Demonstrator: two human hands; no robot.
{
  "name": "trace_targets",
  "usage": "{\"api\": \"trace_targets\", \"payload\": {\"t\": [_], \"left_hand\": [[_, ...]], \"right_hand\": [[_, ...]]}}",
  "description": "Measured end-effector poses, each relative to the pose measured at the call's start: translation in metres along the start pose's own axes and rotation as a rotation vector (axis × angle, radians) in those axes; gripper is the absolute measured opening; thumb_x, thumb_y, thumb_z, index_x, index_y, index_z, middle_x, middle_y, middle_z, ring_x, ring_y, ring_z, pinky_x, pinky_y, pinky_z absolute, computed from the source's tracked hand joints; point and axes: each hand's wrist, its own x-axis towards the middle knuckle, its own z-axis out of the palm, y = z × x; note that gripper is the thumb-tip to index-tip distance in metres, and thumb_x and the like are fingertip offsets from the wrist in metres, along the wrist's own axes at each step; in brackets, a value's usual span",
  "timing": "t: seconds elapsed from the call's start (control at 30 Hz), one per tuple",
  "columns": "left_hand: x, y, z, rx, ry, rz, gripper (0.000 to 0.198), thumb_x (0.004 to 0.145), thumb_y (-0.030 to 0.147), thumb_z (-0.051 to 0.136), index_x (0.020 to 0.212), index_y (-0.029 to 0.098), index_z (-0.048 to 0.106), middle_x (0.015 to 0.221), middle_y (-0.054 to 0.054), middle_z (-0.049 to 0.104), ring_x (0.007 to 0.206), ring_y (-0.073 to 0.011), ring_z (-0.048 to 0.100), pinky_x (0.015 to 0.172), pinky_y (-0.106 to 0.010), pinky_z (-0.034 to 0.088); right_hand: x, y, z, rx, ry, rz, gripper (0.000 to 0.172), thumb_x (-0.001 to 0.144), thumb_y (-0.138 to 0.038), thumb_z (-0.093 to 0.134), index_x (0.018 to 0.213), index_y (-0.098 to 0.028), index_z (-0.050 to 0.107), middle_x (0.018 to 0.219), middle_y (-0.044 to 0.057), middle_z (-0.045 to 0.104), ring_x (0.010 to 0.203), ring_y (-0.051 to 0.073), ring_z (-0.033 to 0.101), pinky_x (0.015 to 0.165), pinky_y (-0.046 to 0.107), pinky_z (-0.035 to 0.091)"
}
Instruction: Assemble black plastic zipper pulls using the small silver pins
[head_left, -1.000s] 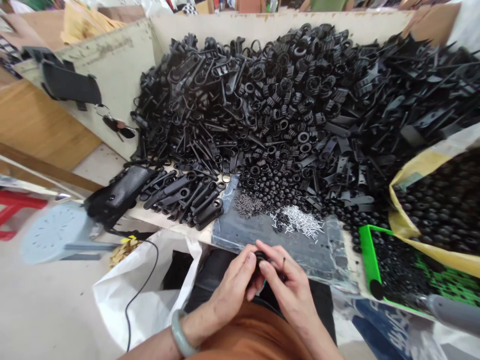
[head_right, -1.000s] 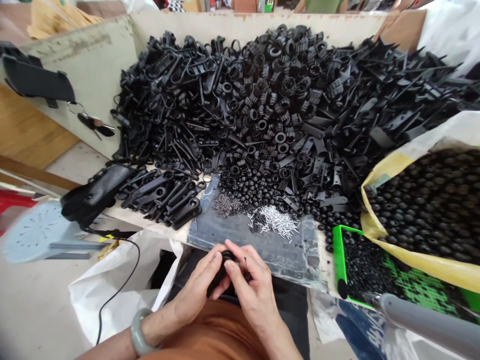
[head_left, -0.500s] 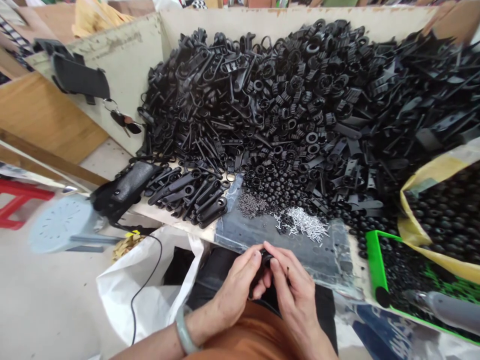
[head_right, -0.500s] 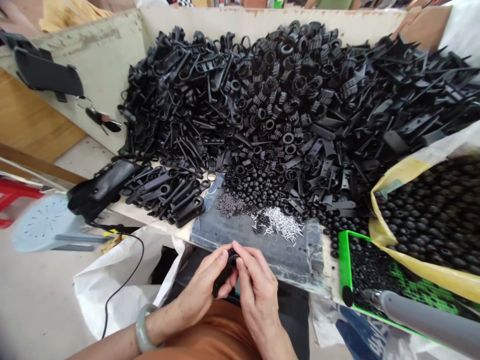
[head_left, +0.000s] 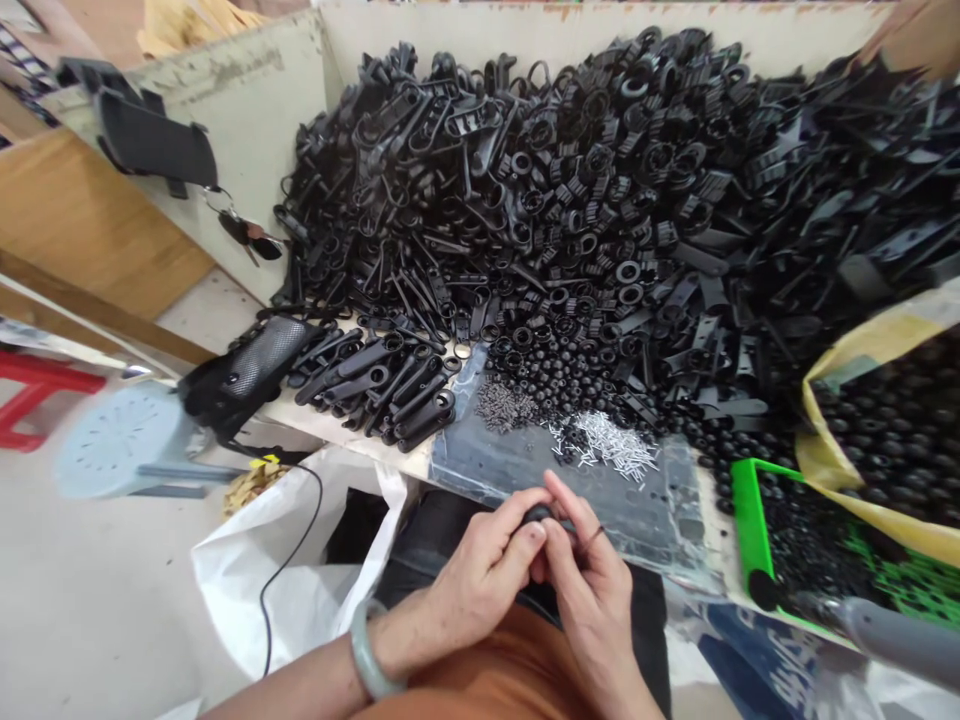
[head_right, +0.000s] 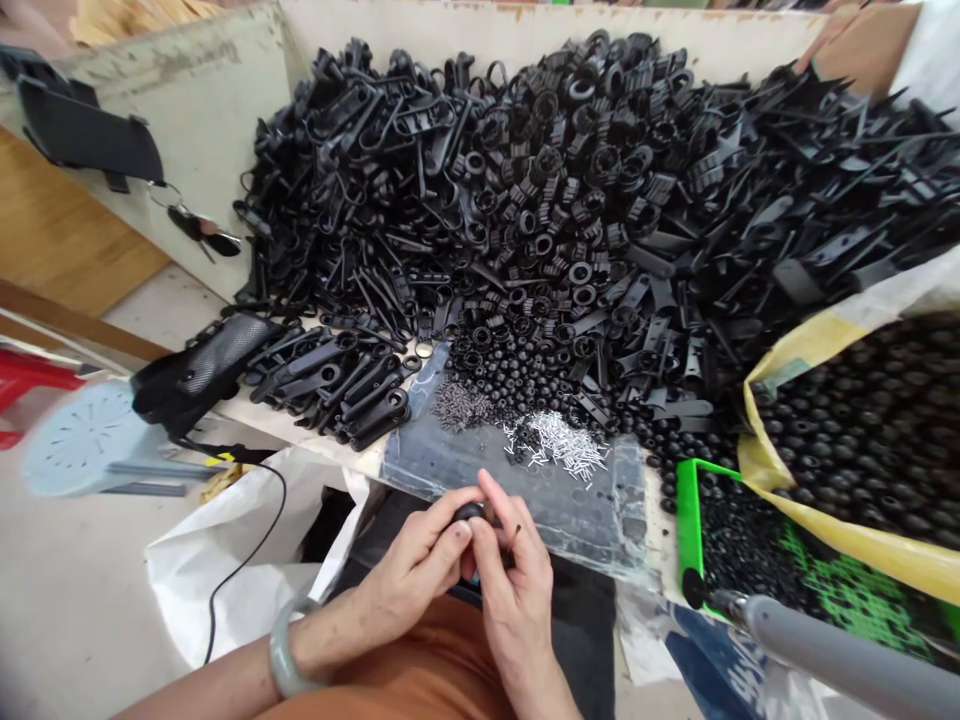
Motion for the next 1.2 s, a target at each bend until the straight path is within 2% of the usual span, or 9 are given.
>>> {"api": "trace_targets", "payload": {"t": [0.13,0.27,0.33,0.4,0.53,0.7,0.83,1.03,1.2], "left_hand": [[0.005,0.005,-0.005,0.098,0.021,0.030,0.038,0.105,0.040,0.047,0.131,0.020,0.067,0.072,-0.001,0.062,0.063,-0.0137,0.053,0.063,-0.025,0.046],[0.009,0.014,-0.018,0.506,0.172,0.192,0.035,0.099,0.027,0.057,0.132,0.025,0.070,0.100,-0.009,0.074,0.086,-0.0219,0.065,0.083,-0.034,0.051],[0.010,0.015,-0.022,0.636,0.240,0.232,0.043,0.097,0.021,0.056,0.139,0.028,0.067,0.100,-0.009,0.074,0.089,-0.0251,0.066,0.087,-0.038,0.050],[0.011,0.015,-0.024,0.661,0.268,0.232,0.052,0.094,0.014,0.054,0.143,0.028,0.063,0.102,-0.010,0.075,0.092,-0.0271,0.067,0.091,-0.041,0.049],[0.013,0.016,-0.026,0.482,0.299,0.024,0.058,0.083,0.017,0.068,0.140,0.022,0.058,0.097,-0.006,0.072,0.091,-0.0265,0.066,0.088,-0.040,0.050],[0.014,0.020,-0.028,-0.040,-0.057,-0.293,0.027,0.086,0.032,0.067,0.108,0.017,0.059,0.071,0.003,0.061,0.056,-0.0124,0.055,0.056,-0.025,0.046],[0.012,0.026,-0.028,-0.318,-0.130,-0.361,0.040,0.088,0.039,0.069,0.116,0.015,0.054,0.068,0.003,0.062,0.046,-0.0065,0.046,0.047,-0.019,0.031],[0.008,0.034,-0.028,-0.426,-0.095,-0.461,0.050,0.081,0.043,0.076,0.115,0.015,0.053,0.061,0.008,0.052,0.043,-0.0021,0.027,0.045,-0.020,0.016],[0.005,0.031,-0.029,-0.406,-0.128,-0.464,0.050,0.084,0.045,0.073,0.121,0.016,0.055,0.062,0.009,0.050,0.043,-0.0028,0.025,0.045,-0.021,0.014]], "right_hand": [[0.007,0.008,0.000,0.288,-0.093,0.213,0.041,0.094,-0.045,0.071,0.130,-0.025,0.074,0.084,0.002,0.071,0.051,0.009,0.053,0.050,0.023,0.050],[0.026,0.003,-0.004,0.436,-0.116,0.272,0.047,0.088,-0.048,0.078,0.131,-0.028,0.073,0.093,0.003,0.071,0.048,0.004,0.041,0.044,0.018,0.040],[0.035,-0.002,-0.003,0.415,-0.125,0.288,0.048,0.083,-0.049,0.083,0.124,-0.027,0.077,0.095,0.004,0.073,0.052,0.006,0.046,0.047,0.020,0.043],[0.041,-0.007,0.001,0.365,-0.166,0.348,0.043,0.077,-0.050,0.087,0.109,-0.023,0.082,0.084,0.004,0.073,0.056,0.009,0.051,0.051,0.021,0.046],[0.047,-0.011,0.004,0.350,-0.194,0.420,0.041,0.075,-0.052,0.088,0.101,-0.020,0.085,0.058,-0.002,0.059,0.047,0.006,0.035,0.043,0.019,0.033],[0.053,-0.011,-0.001,0.334,-0.219,0.373,0.038,0.075,-0.052,0.087,0.097,-0.022,0.086,0.060,-0.002,0.058,0.050,0.008,0.042,0.046,0.021,0.040],[0.055,-0.011,-0.002,0.290,-0.265,0.371,0.037,0.076,-0.055,0.085,0.096,-0.023,0.086,0.072,0.001,0.067,0.059,0.010,0.054,0.053,0.021,0.048],[0.053,-0.001,-0.006,0.246,-0.340,0.357,0.040,0.082,-0.057,0.080,0.105,-0.024,0.084,0.085,0.005,0.075,0.070,0.016,0.067,0.066,0.028,0.058],[0.048,0.006,-0.013,0.046,-0.379,0.123,0.035,0.090,-0.050,0.074,0.114,-0.025,0.081,0.096,0.006,0.074,0.078,0.018,0.069,0.070,0.029,0.059]]}}
